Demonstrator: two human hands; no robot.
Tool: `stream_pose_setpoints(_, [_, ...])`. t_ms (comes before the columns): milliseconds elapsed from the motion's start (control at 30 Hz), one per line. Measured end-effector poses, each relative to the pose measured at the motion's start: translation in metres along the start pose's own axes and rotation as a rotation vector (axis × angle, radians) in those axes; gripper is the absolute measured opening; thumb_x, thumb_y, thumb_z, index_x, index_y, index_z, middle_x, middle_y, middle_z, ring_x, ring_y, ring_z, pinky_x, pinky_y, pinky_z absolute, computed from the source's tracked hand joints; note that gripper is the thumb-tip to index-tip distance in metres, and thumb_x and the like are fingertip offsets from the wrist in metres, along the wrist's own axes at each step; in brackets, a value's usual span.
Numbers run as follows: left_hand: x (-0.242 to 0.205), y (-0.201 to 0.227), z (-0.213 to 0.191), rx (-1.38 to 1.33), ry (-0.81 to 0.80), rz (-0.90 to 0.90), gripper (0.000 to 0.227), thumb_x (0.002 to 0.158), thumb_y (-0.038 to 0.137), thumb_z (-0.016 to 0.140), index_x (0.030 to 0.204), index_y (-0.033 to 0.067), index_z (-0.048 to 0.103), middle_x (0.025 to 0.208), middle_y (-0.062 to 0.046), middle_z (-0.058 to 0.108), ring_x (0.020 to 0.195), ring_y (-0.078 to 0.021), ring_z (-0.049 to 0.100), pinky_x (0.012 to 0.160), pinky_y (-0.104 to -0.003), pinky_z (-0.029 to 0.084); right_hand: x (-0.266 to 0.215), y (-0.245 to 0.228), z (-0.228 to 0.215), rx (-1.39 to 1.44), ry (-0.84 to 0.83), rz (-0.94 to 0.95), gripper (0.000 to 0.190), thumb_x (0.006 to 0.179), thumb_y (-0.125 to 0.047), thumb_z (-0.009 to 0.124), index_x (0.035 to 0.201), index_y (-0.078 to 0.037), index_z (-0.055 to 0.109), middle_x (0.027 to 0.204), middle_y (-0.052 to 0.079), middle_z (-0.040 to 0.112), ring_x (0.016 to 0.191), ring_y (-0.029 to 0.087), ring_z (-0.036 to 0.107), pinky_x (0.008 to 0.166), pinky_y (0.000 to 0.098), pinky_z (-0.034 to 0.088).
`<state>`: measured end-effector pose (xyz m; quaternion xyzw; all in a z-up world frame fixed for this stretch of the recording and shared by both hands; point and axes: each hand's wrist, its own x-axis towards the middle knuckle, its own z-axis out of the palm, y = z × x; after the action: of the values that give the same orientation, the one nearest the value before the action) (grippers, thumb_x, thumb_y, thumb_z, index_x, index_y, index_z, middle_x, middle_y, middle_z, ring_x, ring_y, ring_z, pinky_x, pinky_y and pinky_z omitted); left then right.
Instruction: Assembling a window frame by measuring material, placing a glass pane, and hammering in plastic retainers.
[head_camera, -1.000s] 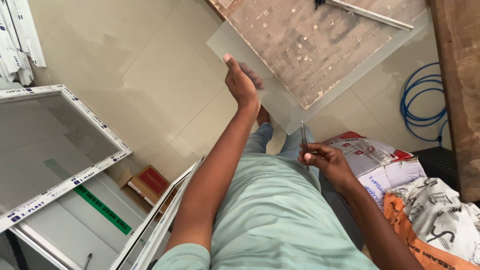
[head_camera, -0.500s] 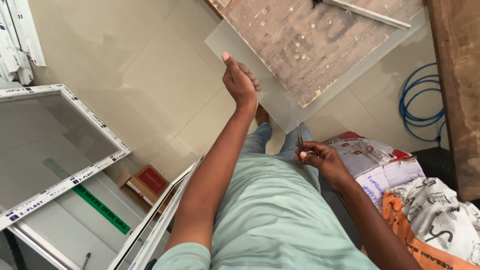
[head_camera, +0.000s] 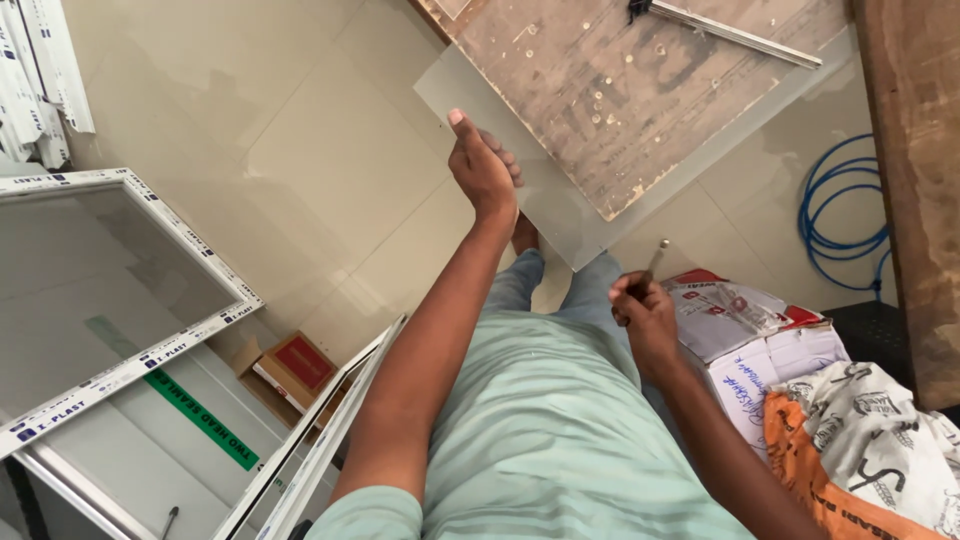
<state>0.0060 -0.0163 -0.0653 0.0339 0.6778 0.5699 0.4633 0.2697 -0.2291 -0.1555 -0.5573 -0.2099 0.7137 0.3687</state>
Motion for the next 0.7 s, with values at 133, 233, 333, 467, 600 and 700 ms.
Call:
stream_pose_setpoints(133, [-0.001, 0.001, 0.000, -0.005, -0.003, -0.004, 0.065, 0.099, 0.070, 0.039, 0.071, 0.0112, 0.038, 0.060, -0.001, 0.040, 0.042, -0.0136, 0.042, 0.035, -0.031, 0.035, -0.006, -0.050, 0.073, -0.110, 0.105, -0.113, 0.024, 0.097, -0.016, 0.079, 0.113, -0.001, 0.068, 0.095, 0.000, 0.066, 0.079, 0.007, 0.055, 0.070, 0.0223, 0.044])
stream_pose_setpoints(233, [0.000, -0.001, 0.000, -0.003, 0.007, -0.010, 0.064, 0.097, 0.070, 0.038, 0.070, 0.0115, 0.038, 0.058, -0.001, 0.040, 0.040, -0.0135, 0.042, 0.033, -0.031, 0.033, 0.003, -0.056, 0.098, -0.182, 0.122, -0.122, 0.028, 0.091, -0.020, 0.080, 0.112, -0.003, 0.073, 0.088, -0.006, 0.064, 0.076, 0.003, 0.054, 0.069, 0.0201, 0.043])
stream_pose_setpoints(333, [0.003, -0.006, -0.003, -0.036, -0.018, 0.007, 0.066, 0.099, 0.070, 0.040, 0.070, 0.0116, 0.036, 0.057, 0.000, 0.036, 0.040, -0.0126, 0.039, 0.034, -0.031, 0.032, 0.005, -0.063, 0.115, -0.168, 0.128, -0.069, 0.028, 0.090, -0.022, 0.082, 0.110, -0.003, 0.077, 0.077, -0.006, 0.059, 0.066, 0.004, 0.045, 0.059, 0.0226, 0.037])
stream_pose_setpoints(467, [0.003, -0.007, -0.003, -0.046, -0.038, 0.017, 0.064, 0.097, 0.071, 0.040, 0.071, 0.0127, 0.037, 0.056, 0.002, 0.035, 0.038, -0.0112, 0.037, 0.033, -0.030, 0.030, 0.004, -0.061, 0.121, -0.103, 0.133, -0.106, 0.027, 0.091, -0.023, 0.082, 0.108, -0.002, 0.078, 0.075, -0.006, 0.060, 0.064, 0.005, 0.045, 0.057, 0.0235, 0.036])
stream_pose_setpoints(600, [0.011, -0.015, -0.003, -0.080, -0.085, 0.012, 0.065, 0.096, 0.072, 0.040, 0.069, 0.0124, 0.040, 0.047, -0.001, 0.036, 0.033, -0.0141, 0.039, 0.031, -0.031, 0.032, 0.000, -0.062, 0.127, -0.109, 0.145, -0.184, 0.026, 0.092, -0.024, 0.081, 0.107, -0.003, 0.076, 0.077, -0.006, 0.060, 0.066, 0.005, 0.048, 0.059, 0.0230, 0.038])
stream_pose_setpoints(700, [0.010, -0.018, -0.002, -0.161, -0.115, 0.054, 0.065, 0.098, 0.070, 0.043, 0.069, 0.0125, 0.039, 0.048, 0.001, 0.034, 0.032, -0.0132, 0.036, 0.030, -0.031, 0.032, -0.002, -0.070, 0.129, -0.154, 0.152, -0.187, 0.025, 0.093, -0.024, 0.079, 0.107, -0.003, 0.076, 0.078, -0.006, 0.060, 0.066, 0.004, 0.048, 0.059, 0.0228, 0.039])
